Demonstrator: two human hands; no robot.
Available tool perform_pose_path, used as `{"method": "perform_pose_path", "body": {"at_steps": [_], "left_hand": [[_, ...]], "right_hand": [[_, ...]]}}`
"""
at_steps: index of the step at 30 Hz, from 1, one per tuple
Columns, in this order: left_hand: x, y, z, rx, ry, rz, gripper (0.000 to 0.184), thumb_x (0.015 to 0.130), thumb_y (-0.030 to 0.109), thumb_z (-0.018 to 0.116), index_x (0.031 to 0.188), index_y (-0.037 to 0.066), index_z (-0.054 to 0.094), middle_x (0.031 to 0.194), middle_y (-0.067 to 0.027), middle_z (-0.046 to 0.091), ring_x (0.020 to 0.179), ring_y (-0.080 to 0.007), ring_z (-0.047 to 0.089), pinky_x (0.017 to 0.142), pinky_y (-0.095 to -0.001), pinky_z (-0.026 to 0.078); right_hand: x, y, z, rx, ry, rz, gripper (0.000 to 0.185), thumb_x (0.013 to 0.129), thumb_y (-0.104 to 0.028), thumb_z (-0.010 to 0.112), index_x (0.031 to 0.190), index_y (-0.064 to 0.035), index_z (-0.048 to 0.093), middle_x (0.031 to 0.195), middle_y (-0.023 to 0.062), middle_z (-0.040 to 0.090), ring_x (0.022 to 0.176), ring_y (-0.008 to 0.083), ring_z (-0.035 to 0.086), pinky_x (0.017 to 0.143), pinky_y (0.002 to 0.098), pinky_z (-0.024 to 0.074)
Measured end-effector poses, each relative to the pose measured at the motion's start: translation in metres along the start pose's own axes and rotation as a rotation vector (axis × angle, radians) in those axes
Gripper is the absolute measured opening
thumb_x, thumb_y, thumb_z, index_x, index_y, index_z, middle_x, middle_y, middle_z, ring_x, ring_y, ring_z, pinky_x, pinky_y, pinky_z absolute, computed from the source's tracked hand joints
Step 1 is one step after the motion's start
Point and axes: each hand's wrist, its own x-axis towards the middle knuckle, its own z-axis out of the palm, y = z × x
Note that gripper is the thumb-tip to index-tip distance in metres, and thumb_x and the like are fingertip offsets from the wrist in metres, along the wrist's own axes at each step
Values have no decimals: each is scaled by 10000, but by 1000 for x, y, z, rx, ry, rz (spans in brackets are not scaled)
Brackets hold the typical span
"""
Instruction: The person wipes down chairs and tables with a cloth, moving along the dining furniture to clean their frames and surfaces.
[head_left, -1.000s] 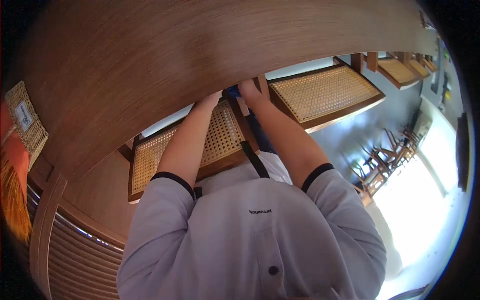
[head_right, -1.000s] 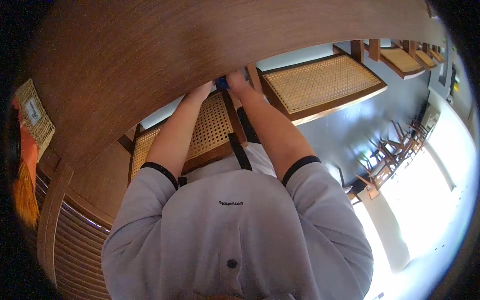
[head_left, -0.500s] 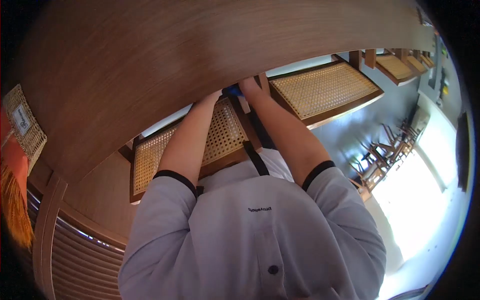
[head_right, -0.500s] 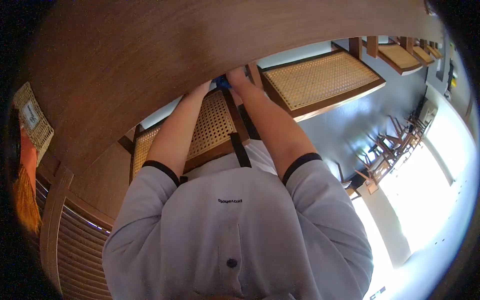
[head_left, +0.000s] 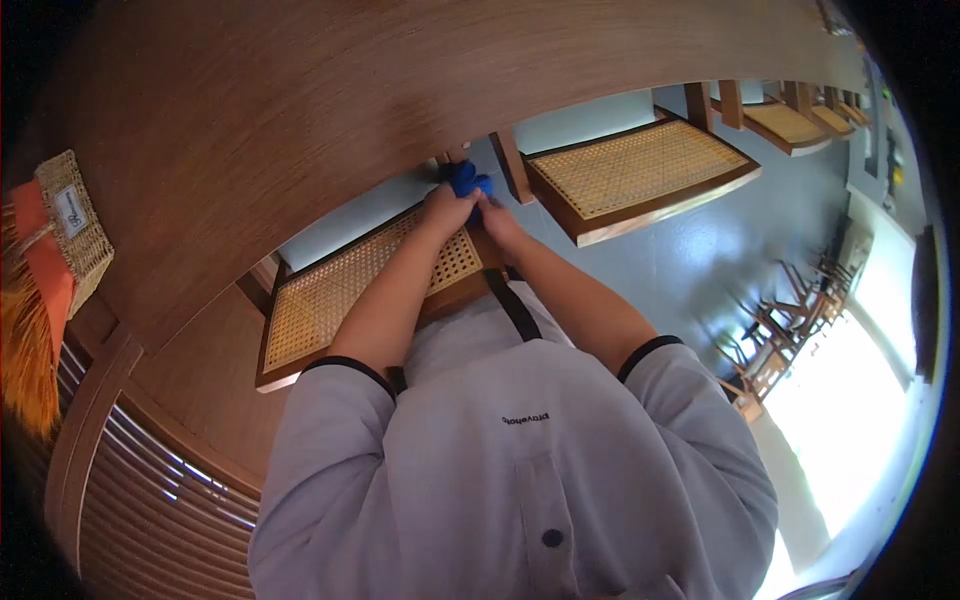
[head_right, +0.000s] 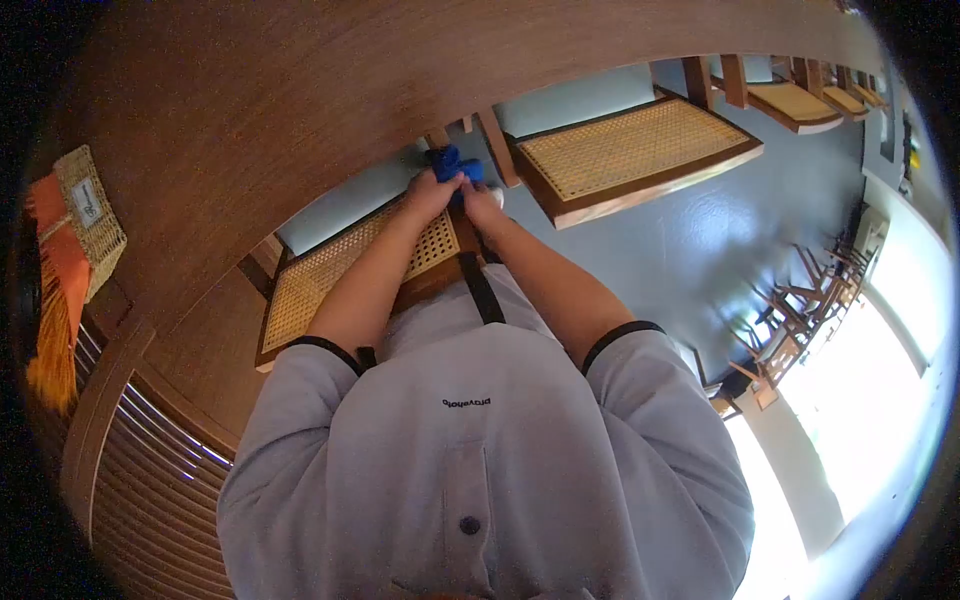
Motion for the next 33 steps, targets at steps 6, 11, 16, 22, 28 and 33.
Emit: {"method": "perform_pose_path", "body": {"at_steps": [6,11,16,22,28,33], "left_hand": [[-34,28,-11,242,3,76,563,860,454,706,1128,-41,691,1135,-299,680,1102,-442,650,955,-477,513],[-87,54,-13,289,81,186,520,855,438,710,1090,-26,707,1081,-294,695,1038,-448,669,907,-492,526],[-139,53,2,226,385,231,550,874,482,688,1062,-35,694,1019,-292,703,985,-457,677,868,-502,534],[-193,59,12,149,582,352,538,899,484,679,1055,-31,659,965,-269,711,926,-479,676,825,-522,532],[-217,41,30,262,642,645,394,822,186,703,1159,-2,628,1087,-259,662,1048,-458,610,927,-527,481],[-213,25,24,296,615,808,505,753,111,706,1211,-44,563,1181,-263,621,1112,-450,576,990,-519,461]], "right_hand": [[-64,-45,-15,496,-302,198,421,1075,-342,421,1308,-14,545,1258,152,644,1164,265,632,1011,422,506],[-107,-47,-31,701,-462,135,344,1080,-283,405,1271,-46,564,1235,126,646,1130,256,639,1003,435,506],[-157,-58,-45,743,-457,99,343,1086,-272,403,1267,-23,554,1268,125,614,1150,249,615,1002,436,496],[-156,-30,-38,788,-500,-20,285,1048,-271,518,1237,-68,582,1126,82,645,1029,233,613,866,410,484],[-191,-18,-36,788,-460,-136,264,1050,-190,475,1202,-4,582,1146,127,642,1046,259,629,911,439,516],[-206,-15,-31,972,-415,-75,301,1069,-219,415,1182,-18,608,1185,149,657,1088,287,640,1022,461,499]]}}
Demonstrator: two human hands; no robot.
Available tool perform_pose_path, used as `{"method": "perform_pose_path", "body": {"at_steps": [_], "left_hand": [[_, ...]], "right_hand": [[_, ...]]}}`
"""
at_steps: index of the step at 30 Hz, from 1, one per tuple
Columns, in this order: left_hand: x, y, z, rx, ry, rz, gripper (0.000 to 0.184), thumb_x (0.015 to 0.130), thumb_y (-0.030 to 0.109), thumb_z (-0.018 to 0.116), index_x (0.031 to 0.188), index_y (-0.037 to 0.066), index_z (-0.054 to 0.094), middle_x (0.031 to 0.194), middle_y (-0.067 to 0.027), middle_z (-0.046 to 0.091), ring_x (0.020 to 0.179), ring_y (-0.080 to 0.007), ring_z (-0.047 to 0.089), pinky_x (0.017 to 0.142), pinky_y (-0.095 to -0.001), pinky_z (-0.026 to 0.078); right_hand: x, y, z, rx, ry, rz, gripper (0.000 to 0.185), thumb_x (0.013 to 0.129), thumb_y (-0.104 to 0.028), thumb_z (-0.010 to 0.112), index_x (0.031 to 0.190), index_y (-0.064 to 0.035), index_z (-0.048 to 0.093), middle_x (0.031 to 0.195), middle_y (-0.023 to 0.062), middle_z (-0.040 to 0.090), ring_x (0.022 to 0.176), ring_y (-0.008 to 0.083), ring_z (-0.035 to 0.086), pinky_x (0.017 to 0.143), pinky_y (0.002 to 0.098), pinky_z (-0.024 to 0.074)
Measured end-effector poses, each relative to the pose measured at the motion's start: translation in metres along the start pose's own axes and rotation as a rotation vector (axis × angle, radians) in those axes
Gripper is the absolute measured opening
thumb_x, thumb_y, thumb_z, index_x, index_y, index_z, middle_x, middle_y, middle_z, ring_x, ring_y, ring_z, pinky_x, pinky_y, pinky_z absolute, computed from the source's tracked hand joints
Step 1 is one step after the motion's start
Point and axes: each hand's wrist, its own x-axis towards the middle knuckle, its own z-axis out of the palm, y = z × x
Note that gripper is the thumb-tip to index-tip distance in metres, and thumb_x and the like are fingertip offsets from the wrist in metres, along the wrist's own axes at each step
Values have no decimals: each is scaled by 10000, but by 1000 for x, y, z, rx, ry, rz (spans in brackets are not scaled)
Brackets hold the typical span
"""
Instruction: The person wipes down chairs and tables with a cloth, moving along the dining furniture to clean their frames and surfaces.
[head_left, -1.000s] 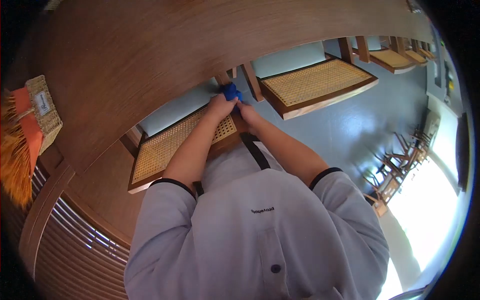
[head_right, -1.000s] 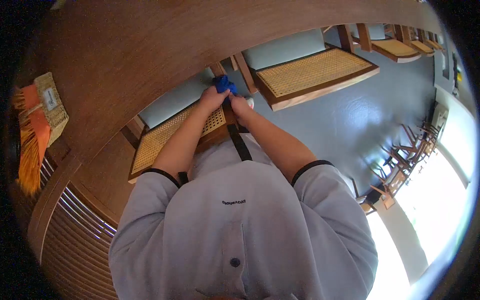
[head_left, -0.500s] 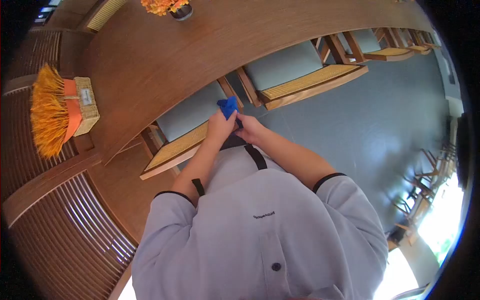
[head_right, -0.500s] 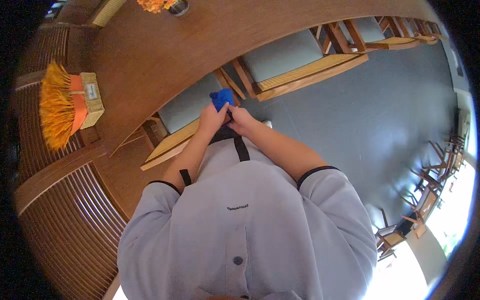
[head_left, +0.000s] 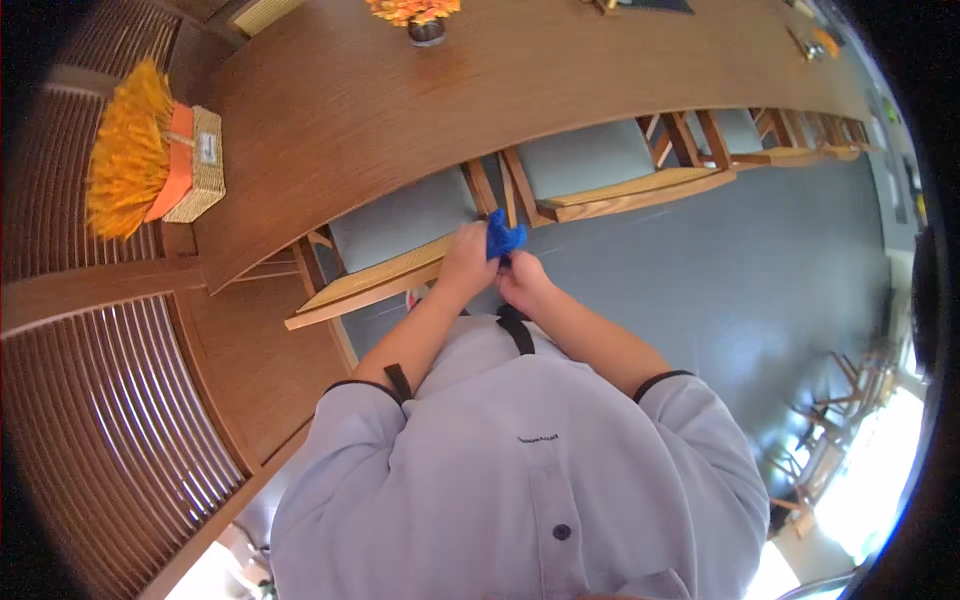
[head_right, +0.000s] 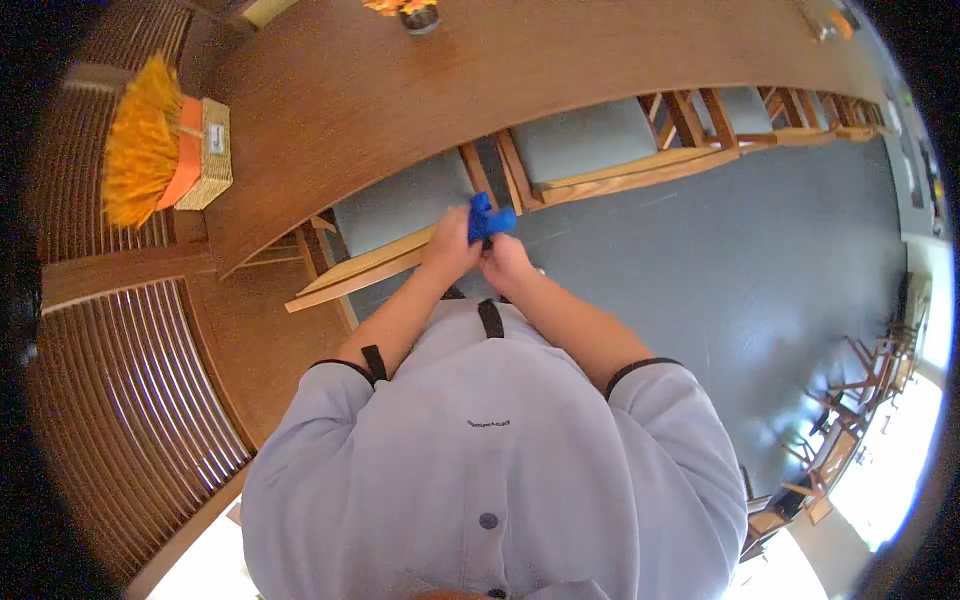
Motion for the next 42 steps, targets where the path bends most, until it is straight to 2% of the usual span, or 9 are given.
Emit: {"method": "perform_pose_path", "body": {"at_steps": [4,5,9,16,20,23,27,35,42], "left_hand": [[2,-19,-10,-29,-131,74,611,741,118,747,1292,-7,514,1279,-235,587,1212,-420,548,1038,-487,458],[1,-25,-14,-60,-149,96,611,739,117,748,1291,-2,515,1282,-231,586,1214,-417,547,1039,-486,459],[-13,-50,-33,-118,-162,199,550,705,116,738,1209,4,549,1200,-214,617,1136,-412,584,967,-490,493],[-58,-127,-84,-204,-177,361,436,701,113,728,1097,11,574,1102,-207,634,1047,-408,610,896,-483,513],[-90,-167,-115,-210,-184,378,399,760,94,688,1134,3,584,1148,-203,632,1103,-397,604,955,-478,505],[-109,-187,-139,-173,-216,375,405,786,58,656,1179,-14,597,1340,-214,578,1272,-390,541,1077,-458,452],[-126,-193,-169,-148,-147,392,410,789,32,633,1193,-30,603,1393,-214,559,1342,-388,497,1137,-478,400],[-182,-211,-197,116,-94,285,593,764,56,673,1338,-24,548,1422,-172,539,1379,-359,468,1163,-523,351],[-174,-157,-173,208,-85,103,889,652,301,875,1399,9,489,1422,-154,525,1398,-385,419,1177,-539,304]], "right_hand": [[16,4,10,214,13,-7,309,1069,-283,418,1152,-78,634,1134,100,691,1093,261,653,1044,458,493],[25,9,9,138,-1,-39,398,1097,-405,347,1191,-109,597,1106,63,681,1049,269,655,954,455,530],[31,37,27,-18,165,-155,403,1096,-423,357,1200,-117,598,1096,53,685,991,259,681,865,460,562],[23,135,85,55,341,-180,411,1101,-417,335,1251,-120,576,1204,77,658,1097,265,650,964,472,527],[46,193,80,32,247,-157,388,1091,-442,352,1202,-163,598,1209,50,666,1118,239,640,1018,450,498],[51,220,77,-8,145,-62,348,1082,-427,402,1190,-172,614,1191,21,678,1099,223,648,1016,421,495],[33,227,99,-282,70,30,245,1025,-411,538,1122,-203,626,1077,-16,698,978,157,673,845,368,554],[38,252,114,-507,-81,335,259,1031,-332,521,1249,-210,590,1125,31,683,988,197,696,778,410,596],[24,230,109,-680,-144,175,310,1053,-294,429,1280,-146,578,1154,68,685,1002,216,698,847,415,588]]}}
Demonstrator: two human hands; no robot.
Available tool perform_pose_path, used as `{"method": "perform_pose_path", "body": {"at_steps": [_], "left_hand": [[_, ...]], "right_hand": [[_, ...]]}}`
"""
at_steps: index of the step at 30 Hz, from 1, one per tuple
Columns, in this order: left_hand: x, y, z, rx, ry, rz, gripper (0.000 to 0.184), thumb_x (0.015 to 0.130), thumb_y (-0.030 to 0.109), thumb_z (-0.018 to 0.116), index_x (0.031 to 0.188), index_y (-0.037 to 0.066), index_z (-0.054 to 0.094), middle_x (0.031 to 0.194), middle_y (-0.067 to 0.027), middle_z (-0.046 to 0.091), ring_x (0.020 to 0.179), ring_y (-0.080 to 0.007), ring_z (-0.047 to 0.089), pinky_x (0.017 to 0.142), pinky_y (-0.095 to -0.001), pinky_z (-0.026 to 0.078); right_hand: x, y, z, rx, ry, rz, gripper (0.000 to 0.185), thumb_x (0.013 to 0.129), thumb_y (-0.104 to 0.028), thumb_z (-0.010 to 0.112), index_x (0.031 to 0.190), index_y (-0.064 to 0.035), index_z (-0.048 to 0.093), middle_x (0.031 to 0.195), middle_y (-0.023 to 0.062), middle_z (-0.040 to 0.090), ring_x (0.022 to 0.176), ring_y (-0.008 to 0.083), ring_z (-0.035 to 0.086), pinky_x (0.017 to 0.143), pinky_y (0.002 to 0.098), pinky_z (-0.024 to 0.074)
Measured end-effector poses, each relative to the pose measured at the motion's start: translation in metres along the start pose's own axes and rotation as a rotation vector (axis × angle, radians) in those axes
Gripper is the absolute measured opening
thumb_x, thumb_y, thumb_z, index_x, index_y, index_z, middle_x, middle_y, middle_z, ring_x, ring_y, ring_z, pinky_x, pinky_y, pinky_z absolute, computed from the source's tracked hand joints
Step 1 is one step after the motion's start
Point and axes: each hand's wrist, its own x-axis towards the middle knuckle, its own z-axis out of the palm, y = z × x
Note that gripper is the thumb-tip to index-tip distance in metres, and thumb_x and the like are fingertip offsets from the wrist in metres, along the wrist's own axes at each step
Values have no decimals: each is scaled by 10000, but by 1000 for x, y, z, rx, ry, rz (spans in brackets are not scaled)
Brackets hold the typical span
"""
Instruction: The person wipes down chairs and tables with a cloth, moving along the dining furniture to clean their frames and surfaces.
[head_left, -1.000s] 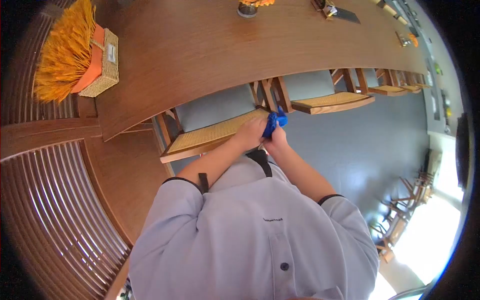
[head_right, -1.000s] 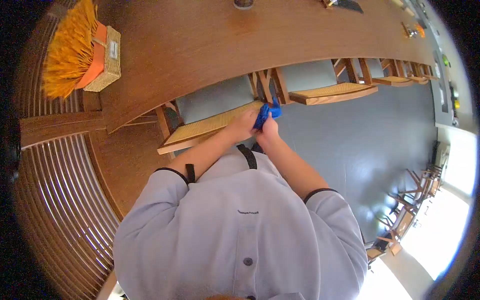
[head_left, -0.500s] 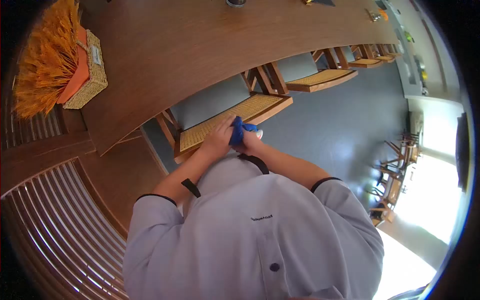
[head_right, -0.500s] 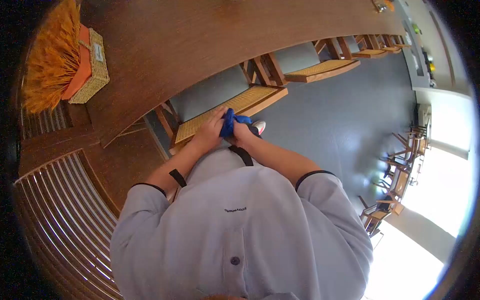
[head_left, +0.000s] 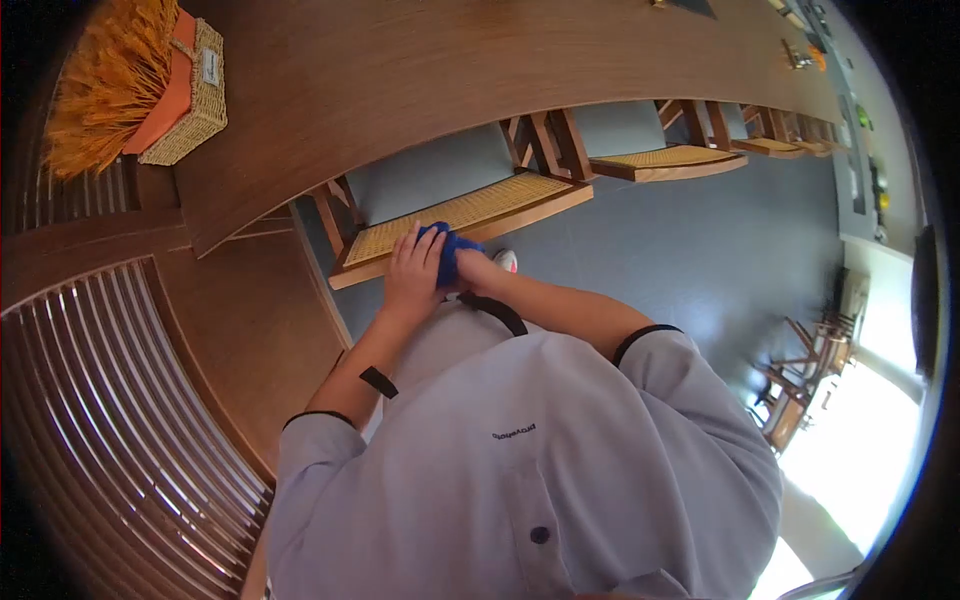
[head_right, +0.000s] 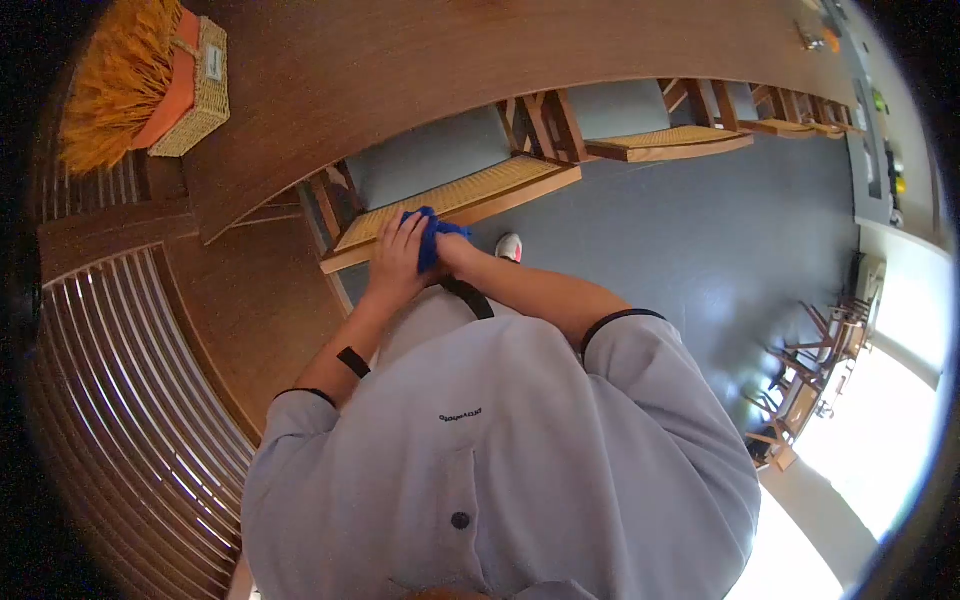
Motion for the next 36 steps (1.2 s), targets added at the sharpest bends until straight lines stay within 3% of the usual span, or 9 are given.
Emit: {"method": "perform_pose_path", "body": {"at_steps": [2,3,7,17,23,26,27,34,36], "left_hand": [[18,20,18,21,40,-3,863,655,285,863,1391,14,502,1398,-154,547,1379,-380,443,1167,-529,323],[28,31,29,29,62,-5,850,656,277,857,1387,16,508,1387,-153,558,1369,-378,455,1162,-524,333],[71,61,82,127,219,59,466,857,149,555,1306,26,585,1262,-135,632,1234,-320,562,1054,-463,461],[138,125,129,90,178,-21,431,865,134,557,1268,-15,594,1279,-182,626,1231,-355,572,1109,-476,416],[129,99,121,-42,155,70,441,865,143,564,1280,-1,591,1304,-163,621,1237,-342,573,1074,-457,446],[105,75,102,-73,157,76,438,850,140,586,1268,11,601,1300,-142,628,1229,-317,584,1042,-437,469],[93,65,90,-79,155,82,434,846,137,591,1261,12,605,1296,-137,630,1225,-313,587,1038,-434,472],[4,-30,19,-131,101,84,386,838,151,608,1205,40,648,1247,-120,657,1184,-293,611,1012,-409,490],[-19,-59,2,-100,125,86,374,835,155,604,1189,47,659,1237,-111,661,1173,-291,616,1000,-404,498]], "right_hand": [[5,-1,-27,143,-13,-19,323,1059,-279,395,1275,-125,579,1161,76,686,1007,219,693,858,417,584],[-5,-11,-34,161,123,-35,296,1056,-244,404,1252,-124,589,1168,75,688,1030,219,682,893,416,566],[-1,-13,-107,235,193,-172,259,1052,-221,432,1228,-124,596,1168,74,689,1052,215,676,930,401,545],[-32,-65,-181,274,268,-256,175,1045,-267,498,1123,-183,629,1104,16,700,1004,186,694,836,389,578],[-31,-66,-151,311,398,-173,311,1076,-396,397,1229,-197,579,1223,39,658,1129,239,652,920,454,555],[-31,-56,-108,325,385,-213,452,1087,-477,337,1304,-130,528,1248,78,638,1120,264,658,908,446,569],[-34,-53,-84,313,427,-191,480,1095,-472,297,1335,-115,510,1311,89,607,1198,276,618,988,465,537],[3,8,40,364,324,-189,449,1089,-482,289,1315,-182,535,1306,66,620,1219,261,597,1062,439,479],[25,25,63,373,370,-83,486,1062,-536,329,1281,-164,552,1274,69,631,1190,258,610,988,448,528]]}}
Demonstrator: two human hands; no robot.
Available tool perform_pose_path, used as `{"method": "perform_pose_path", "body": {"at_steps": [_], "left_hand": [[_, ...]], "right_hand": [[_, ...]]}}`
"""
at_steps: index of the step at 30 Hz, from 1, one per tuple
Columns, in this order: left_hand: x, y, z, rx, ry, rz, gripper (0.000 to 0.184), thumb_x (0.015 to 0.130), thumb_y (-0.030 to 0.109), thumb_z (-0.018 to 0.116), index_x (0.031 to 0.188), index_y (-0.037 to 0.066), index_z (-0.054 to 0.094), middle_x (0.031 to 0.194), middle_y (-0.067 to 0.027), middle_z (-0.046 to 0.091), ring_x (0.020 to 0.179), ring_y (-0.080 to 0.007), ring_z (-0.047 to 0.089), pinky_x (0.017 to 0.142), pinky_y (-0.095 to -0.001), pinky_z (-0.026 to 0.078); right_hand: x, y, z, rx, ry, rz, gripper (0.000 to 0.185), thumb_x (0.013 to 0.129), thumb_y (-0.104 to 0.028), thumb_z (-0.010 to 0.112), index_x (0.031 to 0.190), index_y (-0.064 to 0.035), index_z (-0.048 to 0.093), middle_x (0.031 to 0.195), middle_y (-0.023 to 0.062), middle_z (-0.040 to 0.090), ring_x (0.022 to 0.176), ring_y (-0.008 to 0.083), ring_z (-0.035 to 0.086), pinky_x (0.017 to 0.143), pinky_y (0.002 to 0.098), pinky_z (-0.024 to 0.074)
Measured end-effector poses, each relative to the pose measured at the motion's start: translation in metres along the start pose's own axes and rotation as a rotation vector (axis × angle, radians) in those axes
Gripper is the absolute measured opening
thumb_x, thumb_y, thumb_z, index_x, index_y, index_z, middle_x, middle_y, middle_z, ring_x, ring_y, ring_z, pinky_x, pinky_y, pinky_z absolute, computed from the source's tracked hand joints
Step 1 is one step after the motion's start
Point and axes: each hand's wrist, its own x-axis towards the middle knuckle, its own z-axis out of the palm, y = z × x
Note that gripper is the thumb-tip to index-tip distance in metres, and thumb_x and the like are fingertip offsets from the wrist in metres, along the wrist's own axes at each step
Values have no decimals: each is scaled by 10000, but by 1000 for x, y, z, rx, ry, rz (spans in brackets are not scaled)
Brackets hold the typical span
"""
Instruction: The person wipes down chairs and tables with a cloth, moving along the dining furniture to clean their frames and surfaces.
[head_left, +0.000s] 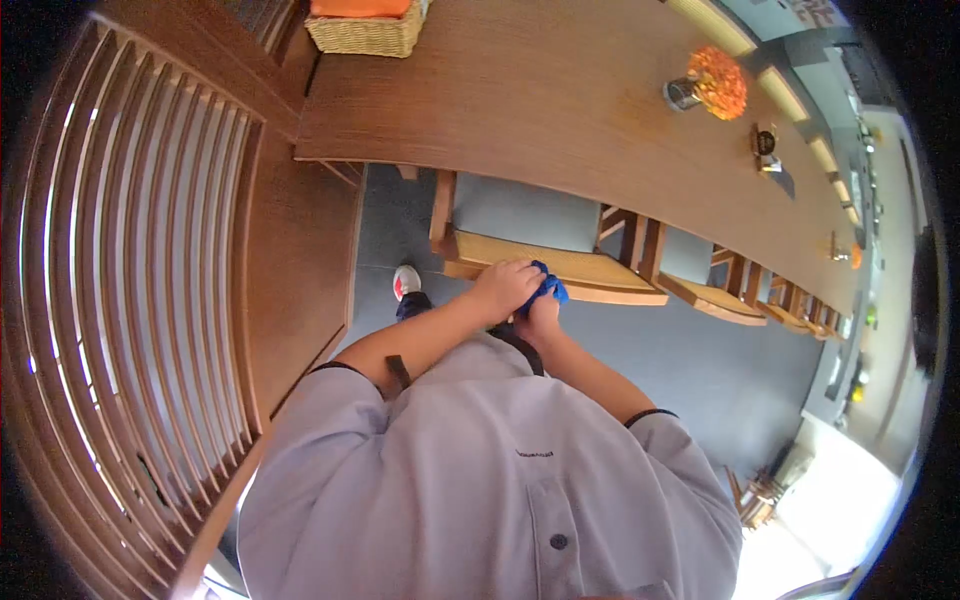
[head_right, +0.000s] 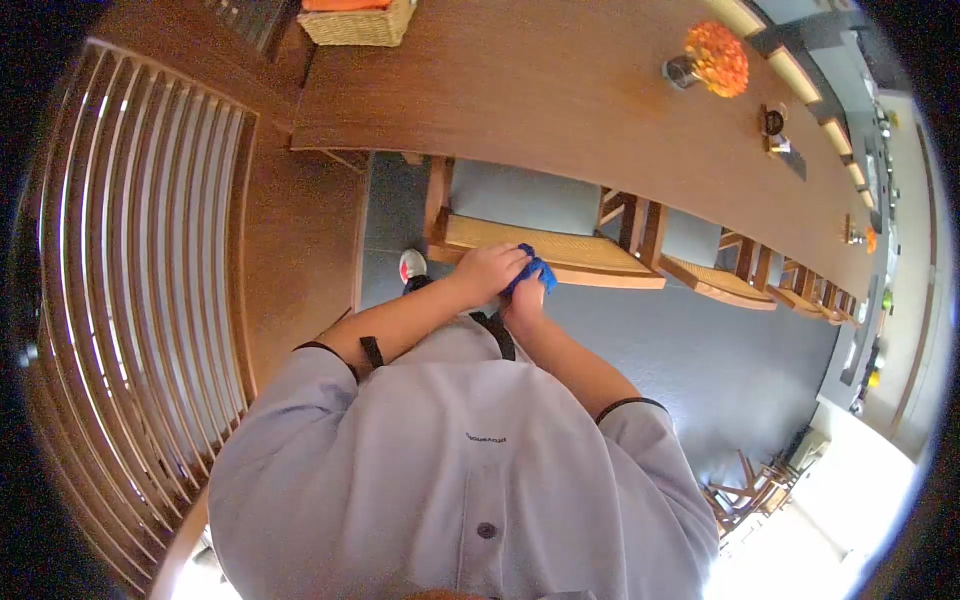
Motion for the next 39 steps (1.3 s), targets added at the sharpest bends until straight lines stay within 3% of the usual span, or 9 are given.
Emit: {"method": "perform_pose_path", "body": {"at_steps": [8,14,18,19,24,27,33,35,39], "left_hand": [[-74,-71,-76,17,93,-2,382,806,181,649,1171,70,656,1222,-84,656,1174,-270,608,1016,-395,499],[-92,-72,-83,-349,59,-354,434,827,139,679,1252,63,638,1324,-122,640,1238,-334,587,1044,-412,482],[-113,-80,-79,-588,-179,-775,500,773,214,811,1212,30,658,1175,-144,714,1077,-330,681,964,-389,525],[-126,-89,-73,-630,-109,-851,512,752,223,842,1188,19,667,1111,-136,730,1016,-295,697,927,-377,535],[-165,-110,-69,-1111,542,-1312,477,742,153,856,1152,-9,675,1041,-85,734,950,-215,699,873,-347,535],[-188,-136,-39,-1123,825,-1164,479,742,165,854,1147,-16,673,1033,-93,735,939,-212,701,862,-347,532],[-114,-108,-35,-384,569,-1233,515,721,258,877,1135,16,690,991,-124,743,935,-230,704,858,-367,536],[-75,-89,-41,-477,425,-1137,499,720,281,879,1117,34,705,994,-127,747,934,-238,705,854,-368,540],[-52,-127,-24,-574,166,-1063,454,731,308,873,1075,51,726,982,-119,750,918,-229,704,831,-367,549]], "right_hand": [[18,87,70,-276,13,30,572,1064,-555,304,1331,-103,531,1130,94,671,1076,278,653,811,440,574],[0,88,99,-146,-4,141,524,1074,-532,299,1292,-123,545,1026,104,687,908,299,685,651,422,574],[47,85,59,-756,-662,40,414,1075,-453,380,1194,-105,568,974,128,691,693,264,659,526,381,514],[75,93,45,-978,-882,-116,383,1072,-432,415,1171,-97,573,979,137,695,653,251,645,504,372,498],[-60,3,103,-718,-554,281,342,1024,-333,592,1209,-45,590,1050,128,726,689,195,695,495,321,502],[-58,-35,87,-915,-467,-27,349,1027,-311,570,1213,-19,610,1024,107,734,750,188,713,574,337,549],[-50,-48,52,-1278,-331,-934,288,976,-249,597,1123,-7,649,1020,183,707,911,351,680,807,431,542],[-48,-44,58,-1345,-385,-1151,267,954,-233,602,1122,-38,671,1095,207,690,1018,401,652,895,480,521],[-23,-30,88,-1425,-667,-1019,295,975,-222,560,1217,-84,655,1136,242,675,1070,431,631,935,491,499]]}}
